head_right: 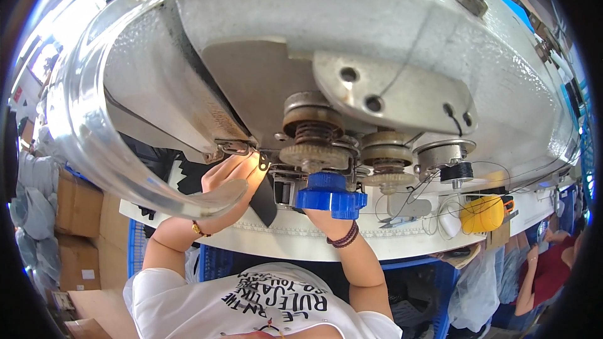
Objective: Using an industrial sewing machine to stitch components of a black shoe upper.
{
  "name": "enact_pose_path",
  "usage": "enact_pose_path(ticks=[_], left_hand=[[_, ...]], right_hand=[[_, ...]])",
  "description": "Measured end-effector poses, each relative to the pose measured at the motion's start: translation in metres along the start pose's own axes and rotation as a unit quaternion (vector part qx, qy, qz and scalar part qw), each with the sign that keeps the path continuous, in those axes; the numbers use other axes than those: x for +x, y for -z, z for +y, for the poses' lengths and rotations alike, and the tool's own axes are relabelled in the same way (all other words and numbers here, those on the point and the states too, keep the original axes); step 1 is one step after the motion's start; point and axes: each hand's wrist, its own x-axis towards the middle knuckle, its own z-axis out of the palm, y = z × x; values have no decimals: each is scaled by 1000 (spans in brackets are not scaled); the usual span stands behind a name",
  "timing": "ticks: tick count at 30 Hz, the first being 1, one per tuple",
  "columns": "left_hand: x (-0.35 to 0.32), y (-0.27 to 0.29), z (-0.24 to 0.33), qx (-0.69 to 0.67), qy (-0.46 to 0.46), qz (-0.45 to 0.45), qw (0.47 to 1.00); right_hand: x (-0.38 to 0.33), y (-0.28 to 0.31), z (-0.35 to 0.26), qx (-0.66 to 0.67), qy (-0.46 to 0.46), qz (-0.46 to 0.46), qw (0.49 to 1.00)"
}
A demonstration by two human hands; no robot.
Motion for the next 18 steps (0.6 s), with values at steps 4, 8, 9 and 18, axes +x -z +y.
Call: enact_pose_path(ticks=[4, 8, 9, 18], left_hand=[[1, 1, 2, 12, -8, 9, 1000], [3, 4, 2, 28, -12, -1, 1000], [2, 4, 2, 21, -14, 0, 1000], [-2, 14, -39, -179, 44, -134, 974]], right_hand=[[21, 16, -8, -94, 29, -11, 995], [21, 13, -8, -53, 9, 11, 999], [20, 11, -8, -37, 0, 27, 999], [14, 35, -24, 99, -81, -39, 991]])
